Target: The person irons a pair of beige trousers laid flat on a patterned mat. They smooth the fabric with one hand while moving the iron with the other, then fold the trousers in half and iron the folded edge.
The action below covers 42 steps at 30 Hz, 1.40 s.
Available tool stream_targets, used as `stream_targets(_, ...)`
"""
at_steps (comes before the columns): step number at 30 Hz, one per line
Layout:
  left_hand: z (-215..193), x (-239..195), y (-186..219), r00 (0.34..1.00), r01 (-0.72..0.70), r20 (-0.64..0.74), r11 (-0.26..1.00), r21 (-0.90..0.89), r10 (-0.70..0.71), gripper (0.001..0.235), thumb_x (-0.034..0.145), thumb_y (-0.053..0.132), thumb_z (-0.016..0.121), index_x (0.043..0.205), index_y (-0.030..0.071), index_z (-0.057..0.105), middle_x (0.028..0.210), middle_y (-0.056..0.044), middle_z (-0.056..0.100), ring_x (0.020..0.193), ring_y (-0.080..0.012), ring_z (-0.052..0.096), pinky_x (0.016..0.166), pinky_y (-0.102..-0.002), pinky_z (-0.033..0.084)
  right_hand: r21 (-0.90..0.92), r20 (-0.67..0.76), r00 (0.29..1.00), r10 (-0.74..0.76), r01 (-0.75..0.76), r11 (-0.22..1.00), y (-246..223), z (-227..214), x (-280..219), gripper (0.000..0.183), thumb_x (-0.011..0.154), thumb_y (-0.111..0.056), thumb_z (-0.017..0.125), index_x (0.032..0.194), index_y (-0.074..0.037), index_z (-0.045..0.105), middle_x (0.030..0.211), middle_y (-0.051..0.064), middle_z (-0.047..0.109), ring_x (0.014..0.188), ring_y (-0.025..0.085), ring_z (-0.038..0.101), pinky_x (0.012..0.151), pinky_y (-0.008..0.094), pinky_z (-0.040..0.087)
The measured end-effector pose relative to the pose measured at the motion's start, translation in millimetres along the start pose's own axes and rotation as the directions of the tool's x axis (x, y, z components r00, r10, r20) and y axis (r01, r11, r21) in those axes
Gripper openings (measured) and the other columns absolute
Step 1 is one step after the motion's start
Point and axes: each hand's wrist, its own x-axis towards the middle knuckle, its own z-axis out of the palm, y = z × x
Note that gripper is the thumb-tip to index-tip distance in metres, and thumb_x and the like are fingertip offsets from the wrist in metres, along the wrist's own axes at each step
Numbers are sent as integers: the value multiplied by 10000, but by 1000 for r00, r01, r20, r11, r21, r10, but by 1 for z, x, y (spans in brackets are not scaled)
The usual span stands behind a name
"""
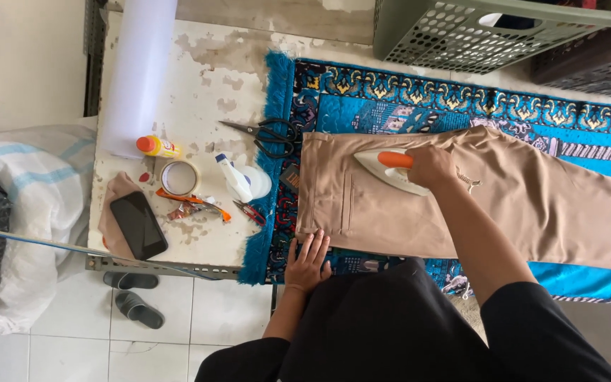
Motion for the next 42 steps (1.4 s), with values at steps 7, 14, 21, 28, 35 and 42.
stream_targets(7,0,0,0,1000,1,-11,1000,-2,-1,627,985,420,232,1493,253,561,1536,14,555,1407,-176,502,1153,-487,424,-7,92,980,-176,177,984,-23,-22,-11,348,720,-393,586,1019,-335,755,987,40,789,1062,271,747,956,412,587)
stream_targets(14,4,-4,1,1000,-5,17,1000,9,5,639,968,426,236,1502,254,542,1546,17,542,1402,-178,505,1153,-493,436,-10,60,971,-230,231,973,-41,-22,-2,317,752,-411,613,1032,-332,739,992,2,760,1053,237,738,940,402,592)
stream_targets(21,2,-3,0,1000,4,2,1000,-14,-4,632,971,423,257,1516,262,532,1560,16,532,1413,-182,494,1153,-492,426,11,122,986,-114,114,993,31,-11,-9,358,735,-387,636,1065,-322,759,1073,17,788,1135,274,719,981,426,576)
stream_targets(28,1,-2,0,1000,18,-20,1000,-23,-18,628,976,420,254,1511,260,540,1557,17,536,1410,-176,499,1158,-493,420,27,150,983,-110,107,994,-28,-27,1,382,753,-393,588,1092,-337,755,1090,4,776,1131,255,719,999,416,568)
stream_targets(35,1,-2,0,999,17,-36,1000,-20,-18,631,977,417,241,1506,260,546,1549,22,544,1403,-172,505,1165,-491,413,100,158,982,-99,84,991,-26,-14,-6,412,725,-399,634,1117,-345,749,1090,24,769,1133,270,712,992,431,563)
stream_targets(42,3,-9,1,1000,8,-13,1000,-29,-8,617,979,404,245,1483,246,564,1531,7,556,1368,-167,531,1155,-495,430,149,316,944,-94,48,988,8,29,-91,407,699,-404,664,1085,-328,771,1060,82,790,1106,310,734,975,454,579)
